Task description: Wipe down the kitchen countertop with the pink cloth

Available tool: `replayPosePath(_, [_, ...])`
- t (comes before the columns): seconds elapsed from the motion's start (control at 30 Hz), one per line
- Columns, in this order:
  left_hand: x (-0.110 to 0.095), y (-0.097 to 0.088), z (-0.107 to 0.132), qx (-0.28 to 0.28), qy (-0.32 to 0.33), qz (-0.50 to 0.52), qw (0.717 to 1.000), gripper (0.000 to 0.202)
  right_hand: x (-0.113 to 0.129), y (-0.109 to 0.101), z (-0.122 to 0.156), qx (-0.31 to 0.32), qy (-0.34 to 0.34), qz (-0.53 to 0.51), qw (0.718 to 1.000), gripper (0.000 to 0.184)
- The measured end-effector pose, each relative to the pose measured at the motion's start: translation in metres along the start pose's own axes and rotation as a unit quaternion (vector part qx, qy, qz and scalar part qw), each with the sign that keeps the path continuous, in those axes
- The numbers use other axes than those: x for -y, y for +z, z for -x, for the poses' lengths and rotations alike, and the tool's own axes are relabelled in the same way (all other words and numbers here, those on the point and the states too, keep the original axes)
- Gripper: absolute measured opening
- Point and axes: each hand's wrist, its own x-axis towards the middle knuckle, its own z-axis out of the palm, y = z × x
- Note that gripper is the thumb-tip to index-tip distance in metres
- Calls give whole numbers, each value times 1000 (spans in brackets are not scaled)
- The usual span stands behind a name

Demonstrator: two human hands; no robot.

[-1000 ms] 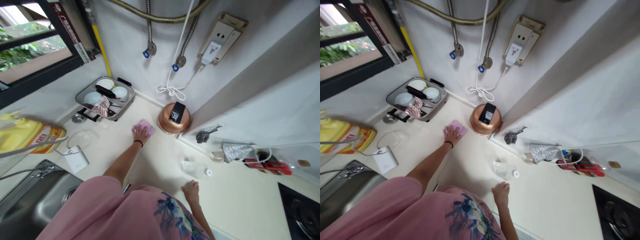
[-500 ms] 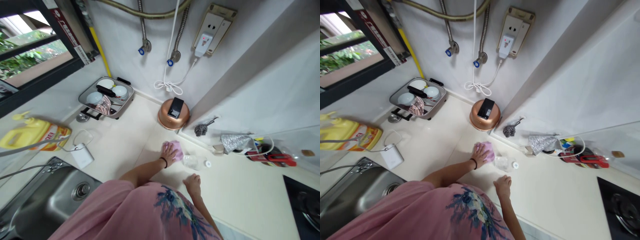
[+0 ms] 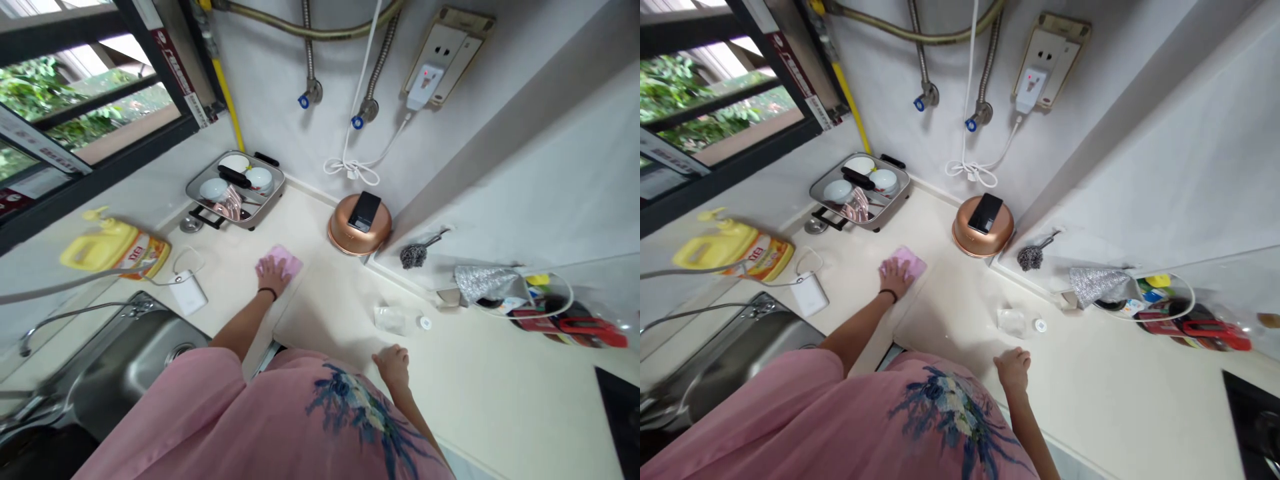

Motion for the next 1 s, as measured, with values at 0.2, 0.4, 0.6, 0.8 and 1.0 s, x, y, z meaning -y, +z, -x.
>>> replayPosePath(0.2, [41,0,15,-42,-133,-4,990,74,-2,1,-2,-3,3,-4,1000,82])
replayPosePath(0.4, [-62,52,73,-7,34,10,999,75,-10,13,-7,-3,-2,41,999,84])
replayPosePath(0.6, [-142,110,134,41,395,18,918,74,-15,19,-13,13,-12,76,997,84])
replayPosePath(0.8, [-115,96,112,1,374,31,927,69,-16,21,-16,11,-24,130,991,85])
replayPosePath(1.0, [4,30,59,-12,3,26,1000,73,-16,21,-14,-4,-39,153,988,85])
